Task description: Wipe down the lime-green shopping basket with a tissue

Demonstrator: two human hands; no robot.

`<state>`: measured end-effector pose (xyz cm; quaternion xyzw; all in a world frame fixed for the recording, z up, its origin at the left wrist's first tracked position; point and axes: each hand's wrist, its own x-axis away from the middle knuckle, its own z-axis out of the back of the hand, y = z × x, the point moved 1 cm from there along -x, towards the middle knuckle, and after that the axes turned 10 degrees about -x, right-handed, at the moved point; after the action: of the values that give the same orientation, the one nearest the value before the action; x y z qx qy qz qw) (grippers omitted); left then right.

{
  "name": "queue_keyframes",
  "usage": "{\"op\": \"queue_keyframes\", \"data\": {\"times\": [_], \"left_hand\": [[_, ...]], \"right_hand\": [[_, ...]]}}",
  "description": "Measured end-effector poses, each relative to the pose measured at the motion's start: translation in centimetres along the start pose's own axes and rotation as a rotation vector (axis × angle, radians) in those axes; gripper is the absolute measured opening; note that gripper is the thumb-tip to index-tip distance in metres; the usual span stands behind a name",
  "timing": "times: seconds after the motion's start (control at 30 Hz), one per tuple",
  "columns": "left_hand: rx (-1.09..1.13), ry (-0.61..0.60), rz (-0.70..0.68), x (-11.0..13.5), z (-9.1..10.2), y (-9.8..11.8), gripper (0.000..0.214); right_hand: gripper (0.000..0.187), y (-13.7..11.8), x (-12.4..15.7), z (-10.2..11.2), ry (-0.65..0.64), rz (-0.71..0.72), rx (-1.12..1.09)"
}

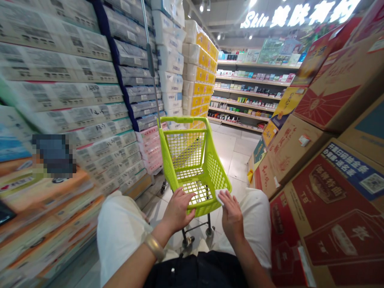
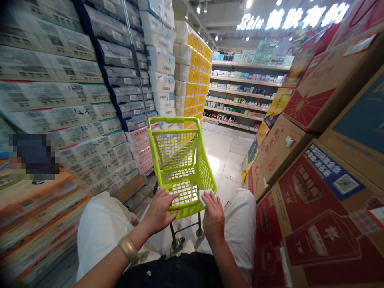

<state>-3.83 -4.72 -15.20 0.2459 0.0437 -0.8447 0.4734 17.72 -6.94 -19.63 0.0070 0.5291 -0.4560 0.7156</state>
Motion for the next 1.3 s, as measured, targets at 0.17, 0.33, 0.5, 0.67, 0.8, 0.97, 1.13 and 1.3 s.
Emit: {"op": "queue_keyframes", "data": {"times": [0.17,0.33,0.5,0.67,0.8,0.97,1.13,1.3], "left_hand": [[-0.004,0.011,0.006,0.0,0.0,0.1,0.047],[-0.002,0.007,-0.002,0.1,0.1,0.1,0.047],[0.000,0.015,0.006,0.1,-0.1,0.0,0.046],[0.011,0.004,0.003,0.0,0.1,0.1,0.047],[0.009,-0.010,0.003,0.1,0.2,0.1,0.047],[0.010,-0.004,0.016,0.0,0.2,0.2,0.046],[0.027,-0.023,0.017,-0.1,0.3,0.2,0.044],[0.009,-0.006,0.011,0.1,0.2,0.0,0.045]], "right_hand": [[0.045,-1.5,0.5,-0.9,-0.049,0.059,-0.049],[0.046,-2.8,0.3,-1.3,-0.203,0.146,-0.088],[0.042,-0.2,-0.2,0.1,0.019,-0.030,0.027],[0.045,-3.0,0.2,-1.9,-0.211,0.152,-0.068],[0.045,-1.9,-0.1,-1.2,-0.175,0.099,-0.056],[0.041,-0.7,-0.2,-0.4,0.000,-0.029,0.007],[0.045,-3.4,0.0,-2.0,-0.247,0.146,-0.105],[0.041,-0.8,-0.7,-0.6,-0.009,-0.047,0.005]]}}
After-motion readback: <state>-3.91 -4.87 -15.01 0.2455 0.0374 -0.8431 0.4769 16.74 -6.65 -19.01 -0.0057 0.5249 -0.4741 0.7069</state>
